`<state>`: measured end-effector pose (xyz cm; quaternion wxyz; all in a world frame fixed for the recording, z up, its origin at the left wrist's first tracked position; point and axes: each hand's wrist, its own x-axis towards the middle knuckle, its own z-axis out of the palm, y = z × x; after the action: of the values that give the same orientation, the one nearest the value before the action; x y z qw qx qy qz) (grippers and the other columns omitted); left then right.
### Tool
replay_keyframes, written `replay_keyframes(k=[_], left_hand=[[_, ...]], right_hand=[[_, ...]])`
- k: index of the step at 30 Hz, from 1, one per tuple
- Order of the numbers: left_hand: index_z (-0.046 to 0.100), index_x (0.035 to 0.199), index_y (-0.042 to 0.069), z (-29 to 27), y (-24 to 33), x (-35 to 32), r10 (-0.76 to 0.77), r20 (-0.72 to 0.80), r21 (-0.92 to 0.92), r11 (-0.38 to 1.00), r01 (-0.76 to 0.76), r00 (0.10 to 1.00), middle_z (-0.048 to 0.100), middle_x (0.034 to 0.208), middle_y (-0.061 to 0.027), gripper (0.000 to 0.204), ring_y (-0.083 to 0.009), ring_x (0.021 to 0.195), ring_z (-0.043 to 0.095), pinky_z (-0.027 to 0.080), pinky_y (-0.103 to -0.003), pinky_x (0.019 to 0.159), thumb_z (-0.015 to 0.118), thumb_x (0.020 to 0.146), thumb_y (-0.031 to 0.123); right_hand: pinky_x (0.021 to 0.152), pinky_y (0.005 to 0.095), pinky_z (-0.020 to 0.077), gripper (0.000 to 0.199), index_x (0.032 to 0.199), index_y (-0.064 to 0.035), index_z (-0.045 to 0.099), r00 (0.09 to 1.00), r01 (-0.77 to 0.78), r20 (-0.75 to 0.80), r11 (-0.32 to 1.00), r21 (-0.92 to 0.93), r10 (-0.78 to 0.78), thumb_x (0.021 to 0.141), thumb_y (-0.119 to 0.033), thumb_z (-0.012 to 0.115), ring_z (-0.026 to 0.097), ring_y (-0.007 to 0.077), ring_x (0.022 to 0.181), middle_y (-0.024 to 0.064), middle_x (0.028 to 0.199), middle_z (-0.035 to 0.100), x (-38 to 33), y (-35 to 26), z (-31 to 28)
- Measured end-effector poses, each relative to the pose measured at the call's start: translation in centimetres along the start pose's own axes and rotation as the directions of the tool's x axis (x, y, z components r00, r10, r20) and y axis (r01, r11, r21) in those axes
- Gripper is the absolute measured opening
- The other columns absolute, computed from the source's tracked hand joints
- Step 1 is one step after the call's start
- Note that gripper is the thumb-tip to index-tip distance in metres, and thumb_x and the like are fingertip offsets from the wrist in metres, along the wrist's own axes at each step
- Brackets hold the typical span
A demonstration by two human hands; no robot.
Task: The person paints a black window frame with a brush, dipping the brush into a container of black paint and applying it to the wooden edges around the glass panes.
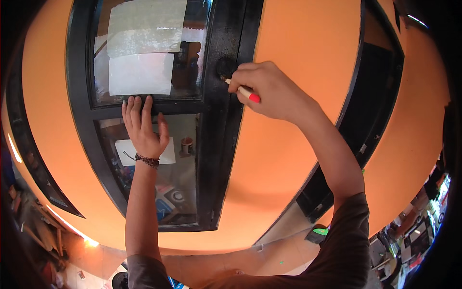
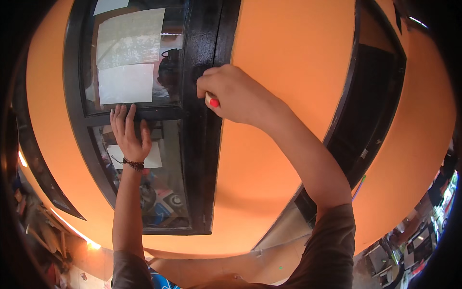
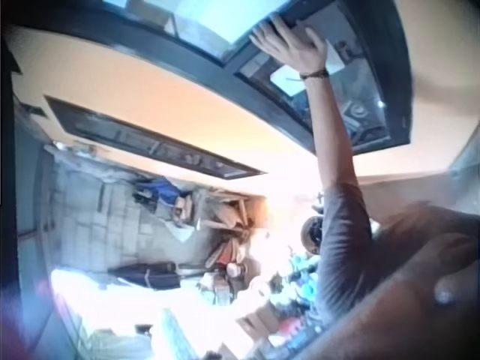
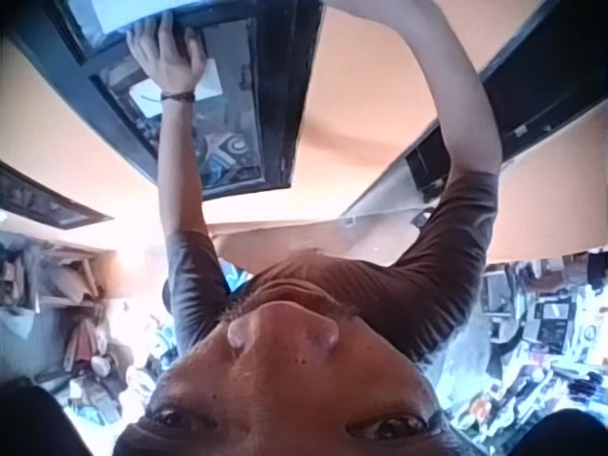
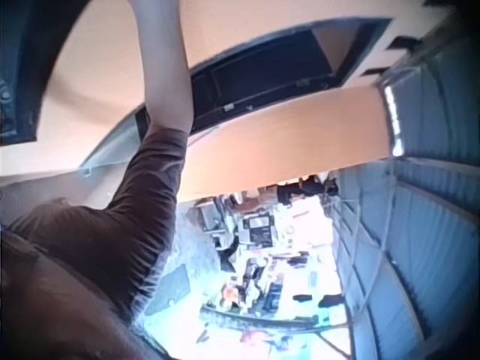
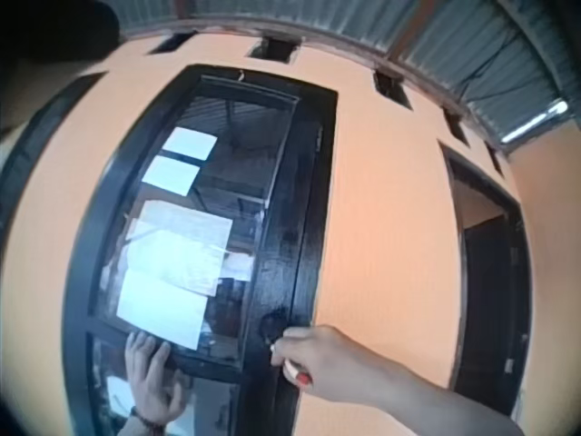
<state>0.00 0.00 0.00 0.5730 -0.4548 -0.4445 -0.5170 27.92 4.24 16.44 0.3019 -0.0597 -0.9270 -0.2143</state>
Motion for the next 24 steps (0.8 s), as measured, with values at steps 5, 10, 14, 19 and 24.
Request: replay_keyframes(k=[5, 10, 14, 19, 24], left_hand=[[0.059, 0.124, 0.0, -0.4, -1.1, -0.3, 0.023, 0.013, 0.018, 1.0, -0.023, 1.0, 0.054, 0.124, -0.022, 0.046, -0.0404, 0.125, 0.046, 0.029, -0.055, 0.109, 0.058, 0.08, 0.015], [0.059, 0.125, 0.0, 0.0, -0.2, -0.3, 0.021, 0.01, -0.001, 1.0, -0.021, 1.0, 0.053, 0.126, -0.0216, 0.046, -0.0403, 0.126, 0.045, 0.028, -0.055, 0.11, 0.057, 0.081, 0.014], [0.058, 0.126, 0.0, -0.3, -0.5, -0.4, 0.032, 0.018, -0.004, 0.999, -0.031, 0.999, 0.053, 0.126, -0.0216, 0.046, -0.0403, 0.126, 0.045, 0.028, -0.056, 0.11, 0.056, 0.083, 0.014], [0.058, 0.126, 0.0, 0.1, -0.2, -0.2, 0.027, 0.011, -0.012, 1.0, -0.027, 1.0, 0.053, 0.126, -0.0219, 0.047, -0.0402, 0.126, 0.045, 0.028, -0.056, 0.11, 0.057, 0.081, 0.014], [0.059, 0.124, -0.001, -0.3, -0.6, -0.2, 0.02, 0.0, -0.012, 1.0, -0.02, 1.0, 0.053, 0.125, -0.0223, 0.048, -0.0401, 0.126, 0.045, 0.029, -0.056, 0.11, 0.057, 0.079, 0.015]], right_hand=[[0.058, 0.0257, 0.0516, 0.008, 0.088, -0.0062, 0.069, 0.949, -0.272, -0.074, 0.915, 0.297, 0.306, 0.082, -0.012, 0.07, 0.065, 0.0126, 0.067, 0.0027, 0.079, 0.067, 2.7, -0.8, -3.7], [0.053, 0.0251, 0.0505, 0.008, 0.084, -0.0056, 0.069, 0.89, -0.23, -0.322, 0.927, 0.295, 0.323, 0.082, -0.013, 0.072, 0.062, 0.0104, 0.061, 0.0029, 0.071, 0.065, 5.6, 3.8, -5.2], [0.05, 0.0245, 0.0494, 0.006, 0.08, -0.0036, 0.068, 0.849, -0.233, -0.354, 0.878, 0.419, 0.393, 0.083, -0.008, 0.07, 0.06, 0.0101, 0.057, 0.0046, 0.068, 0.065, 6.3, 3.4, -4.8], [0.054, 0.0265, 0.0503, 0.004, 0.083, -0.0016, 0.067, 0.675, -0.114, -0.534, 0.787, 0.606, 0.509, 0.083, -0.005, 0.066, 0.062, 0.0118, 0.06, 0.0065, 0.069, 0.066, 6.3, 3.2, -4.6], [0.06, 0.0298, 0.053, 0.014, 0.078, -0.0054, 0.063, 0.894, -0.185, -0.376, 0.966, 0.183, 0.243, 0.076, -0.016, 0.072, 0.064, 0.0169, 0.065, 0.0075, 0.071, 0.064, 1.3, 0.2, 2.4]])
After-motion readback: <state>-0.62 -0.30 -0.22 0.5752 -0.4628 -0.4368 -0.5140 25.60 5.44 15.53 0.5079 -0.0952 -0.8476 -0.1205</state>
